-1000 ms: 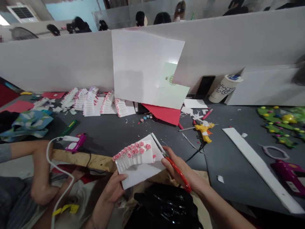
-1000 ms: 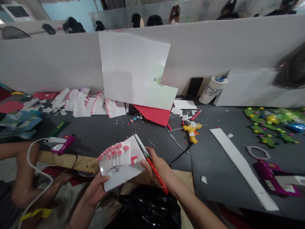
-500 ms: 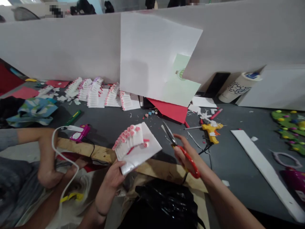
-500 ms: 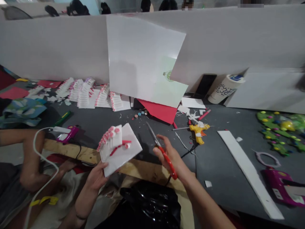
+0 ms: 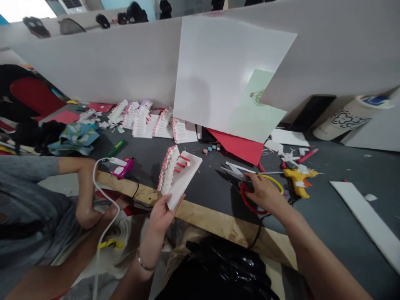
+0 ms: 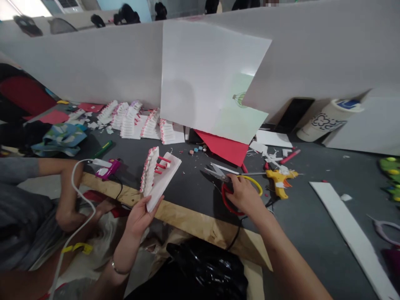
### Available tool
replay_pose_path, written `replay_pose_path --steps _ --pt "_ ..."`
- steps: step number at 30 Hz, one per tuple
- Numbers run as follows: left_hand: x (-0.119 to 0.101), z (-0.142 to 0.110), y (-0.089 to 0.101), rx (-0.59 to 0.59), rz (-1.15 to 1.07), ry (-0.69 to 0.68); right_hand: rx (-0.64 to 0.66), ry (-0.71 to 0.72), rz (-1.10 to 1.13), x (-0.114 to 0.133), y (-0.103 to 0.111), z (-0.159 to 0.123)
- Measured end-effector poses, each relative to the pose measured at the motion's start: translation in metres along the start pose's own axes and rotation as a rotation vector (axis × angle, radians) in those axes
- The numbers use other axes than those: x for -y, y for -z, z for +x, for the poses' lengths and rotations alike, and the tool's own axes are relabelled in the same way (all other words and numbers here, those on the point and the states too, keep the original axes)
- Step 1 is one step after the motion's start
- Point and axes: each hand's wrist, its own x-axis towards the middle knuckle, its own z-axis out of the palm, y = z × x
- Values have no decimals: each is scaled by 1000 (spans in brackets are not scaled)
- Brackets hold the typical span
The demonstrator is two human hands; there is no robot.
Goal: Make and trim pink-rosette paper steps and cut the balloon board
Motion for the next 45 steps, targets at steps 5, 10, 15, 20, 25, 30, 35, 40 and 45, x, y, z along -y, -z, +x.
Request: replay_pose_path --steps 5,10,15,20,25,30,35,40,45 --pt "11 -4 -20 -78 -66 -110 -3 39 -7 -3 12 -7" --pt "35 -2 -34 -87 -68 -286 18 -95 630 59 14 7" --pt "56 4 -41 -42 -46 -408 200 -274 1306 132 -8 33" --pt "62 11 -44 -28 -49 -429 148 -401 1521 147 -18 45" --pt "63 10 -40 157 21 -374 129 -461 1556 132 -14 47" --pt "50 3 -21 429 38 -169 152 -477 1566 110 -6 47" --pt "30 7 -8 378 -24 -52 230 -433 1524 90 -3 42" --pt "25 21 -12 315 10 98 270 -383 1472 82 -6 32" --pt "35 26 -24 296 123 264 303 -313 1407 78 -3 24"
